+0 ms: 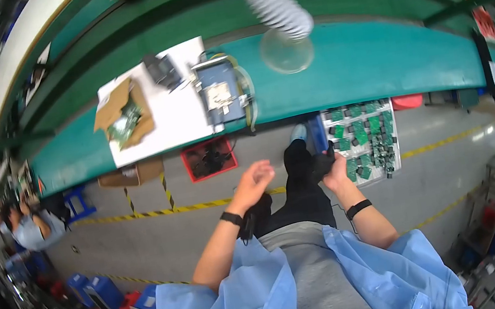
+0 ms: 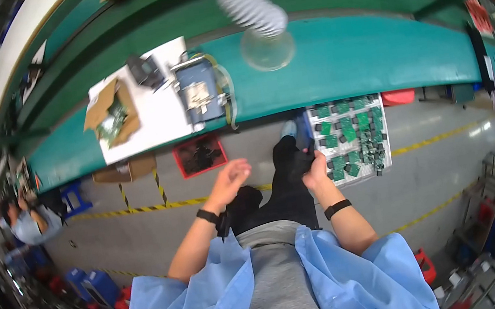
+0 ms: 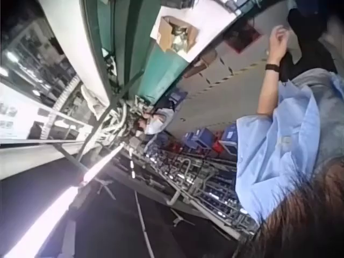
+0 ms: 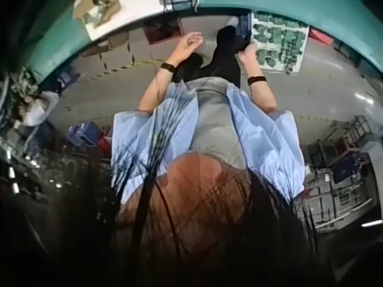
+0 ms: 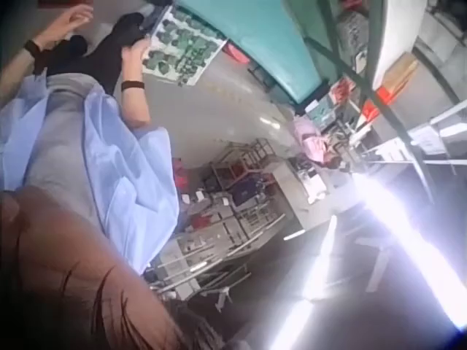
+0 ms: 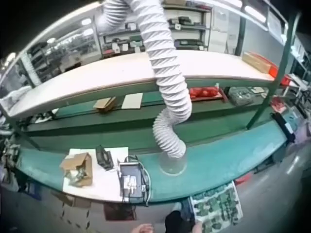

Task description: The person picks up a black cloth from a tray of liquid and wipes down the exterior of a flexible white ventilation duct. They rotate and extend the duct by hand to reach different sections before setting the cloth down on the workbench.

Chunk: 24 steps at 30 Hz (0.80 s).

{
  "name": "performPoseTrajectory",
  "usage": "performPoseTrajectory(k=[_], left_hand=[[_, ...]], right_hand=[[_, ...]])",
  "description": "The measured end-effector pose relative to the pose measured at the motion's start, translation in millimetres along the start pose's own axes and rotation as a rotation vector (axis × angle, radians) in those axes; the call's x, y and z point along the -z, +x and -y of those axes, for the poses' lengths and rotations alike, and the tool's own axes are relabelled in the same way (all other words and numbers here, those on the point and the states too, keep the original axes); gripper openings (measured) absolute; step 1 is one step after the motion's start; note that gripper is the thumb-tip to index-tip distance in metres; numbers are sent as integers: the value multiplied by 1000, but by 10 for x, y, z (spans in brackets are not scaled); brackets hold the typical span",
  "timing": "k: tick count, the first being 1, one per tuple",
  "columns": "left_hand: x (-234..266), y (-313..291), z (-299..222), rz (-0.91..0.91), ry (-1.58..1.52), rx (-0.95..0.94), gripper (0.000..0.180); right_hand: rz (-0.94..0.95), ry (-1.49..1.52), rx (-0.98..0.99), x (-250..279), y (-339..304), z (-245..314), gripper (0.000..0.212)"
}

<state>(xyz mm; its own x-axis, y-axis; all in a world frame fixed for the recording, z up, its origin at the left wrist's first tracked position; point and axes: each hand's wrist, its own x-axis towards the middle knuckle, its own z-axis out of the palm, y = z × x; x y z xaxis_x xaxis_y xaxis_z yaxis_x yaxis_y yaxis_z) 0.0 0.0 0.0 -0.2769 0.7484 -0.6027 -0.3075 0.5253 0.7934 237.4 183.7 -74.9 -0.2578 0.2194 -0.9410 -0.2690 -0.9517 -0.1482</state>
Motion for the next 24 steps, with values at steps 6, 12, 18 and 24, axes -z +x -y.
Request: performPoseTrajectory(k=[6,12,18,24], left_hand=[[894,-739,1263,-288,-371,35,34],[939,-1651,2709,-682,-630,201,30],[536,-1561,3576,-915,-253,333,32],[524,-1507,4153,-1041,-180,427,30]], right_hand=[[24,-300,-182,-900,864,-1238,33],[3,-686,-482,-1508,1518,-2618,31],[50,-1091,-291,-1349,3999,-3161,23],[255,-1301,376,-1479,5749,-4136,23]])
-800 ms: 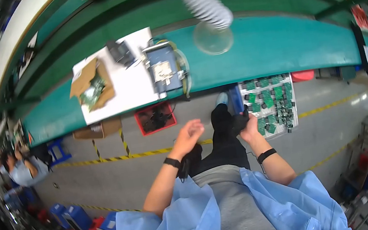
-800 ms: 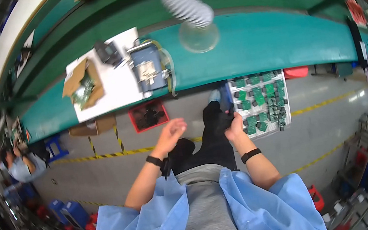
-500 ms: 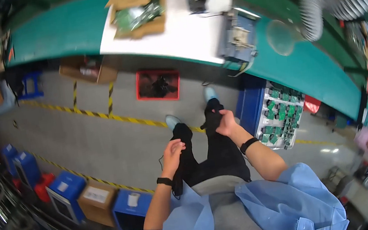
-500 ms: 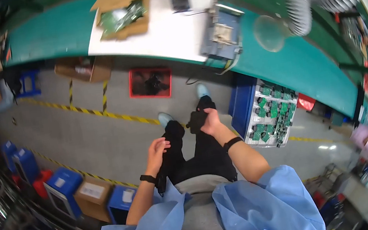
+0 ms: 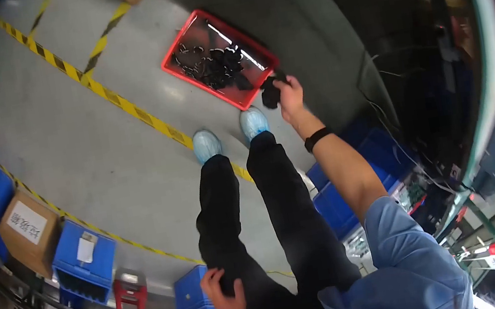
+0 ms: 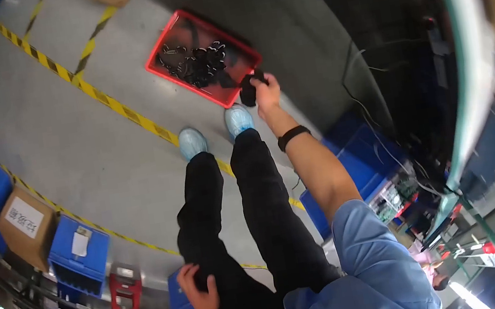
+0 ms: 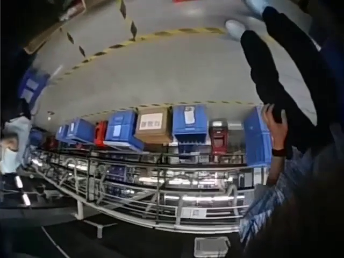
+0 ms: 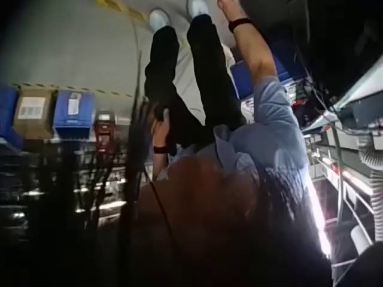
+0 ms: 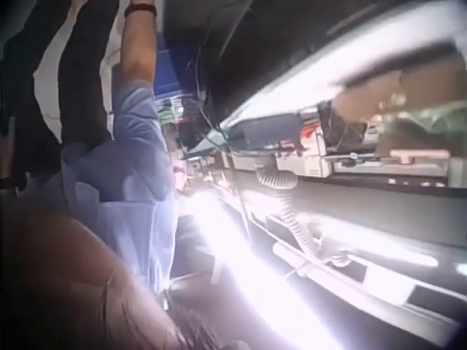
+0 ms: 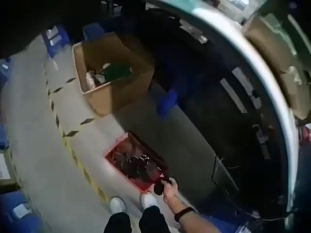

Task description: The person picks up a black cloth from a tray of liquid and wipes down the exterior of a flexible white ventilation duct. They rotate and extend the duct by hand to reach different sections before setting the cloth down on the workbench.

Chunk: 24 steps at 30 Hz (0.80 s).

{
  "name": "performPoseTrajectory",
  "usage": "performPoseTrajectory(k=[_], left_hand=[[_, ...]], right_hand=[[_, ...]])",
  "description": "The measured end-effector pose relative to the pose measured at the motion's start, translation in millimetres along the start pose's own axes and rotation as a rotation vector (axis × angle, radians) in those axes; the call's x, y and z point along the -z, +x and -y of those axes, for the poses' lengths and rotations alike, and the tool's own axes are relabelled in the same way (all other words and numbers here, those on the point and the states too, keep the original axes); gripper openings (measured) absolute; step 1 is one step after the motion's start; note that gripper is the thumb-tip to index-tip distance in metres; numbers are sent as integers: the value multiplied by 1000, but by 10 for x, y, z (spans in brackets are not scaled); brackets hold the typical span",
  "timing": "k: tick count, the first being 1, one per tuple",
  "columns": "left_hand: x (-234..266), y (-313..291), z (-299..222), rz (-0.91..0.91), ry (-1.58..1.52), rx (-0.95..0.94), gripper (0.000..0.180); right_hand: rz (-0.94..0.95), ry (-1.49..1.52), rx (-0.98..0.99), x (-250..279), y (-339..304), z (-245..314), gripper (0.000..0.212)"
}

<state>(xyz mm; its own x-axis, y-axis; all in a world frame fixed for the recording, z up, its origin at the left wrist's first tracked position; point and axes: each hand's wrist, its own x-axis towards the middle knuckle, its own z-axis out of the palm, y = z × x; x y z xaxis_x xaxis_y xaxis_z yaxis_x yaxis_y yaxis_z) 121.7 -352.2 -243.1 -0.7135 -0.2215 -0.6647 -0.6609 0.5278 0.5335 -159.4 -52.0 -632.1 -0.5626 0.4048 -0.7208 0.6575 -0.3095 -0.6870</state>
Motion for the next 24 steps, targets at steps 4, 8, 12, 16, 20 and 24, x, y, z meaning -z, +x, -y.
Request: performPoseTrajectory(k=[4,8,12,16,20,24], left_hand=[[-49,230,140,-85,30,85,37],[-90,-60,615,-92,32,153,45],[-70,-27,612,-105,150,158,42],[-14,241,354,-91,179,152,37],[30,284,290,-77,116,187,37],[-25,280,249,-64,62,211,37]], right_hand=[[48,-442,271,-182,882,-371,31],[157,-1328,811,-186,1313,-854,39],[171,-1625,992,-412,1213,-1046,53],[235,-1738,637,-437,1388,-911,55],[553,-1750,277,-591,1307,-589,54],[490,-1137,147,-478,1489,-519,47]])
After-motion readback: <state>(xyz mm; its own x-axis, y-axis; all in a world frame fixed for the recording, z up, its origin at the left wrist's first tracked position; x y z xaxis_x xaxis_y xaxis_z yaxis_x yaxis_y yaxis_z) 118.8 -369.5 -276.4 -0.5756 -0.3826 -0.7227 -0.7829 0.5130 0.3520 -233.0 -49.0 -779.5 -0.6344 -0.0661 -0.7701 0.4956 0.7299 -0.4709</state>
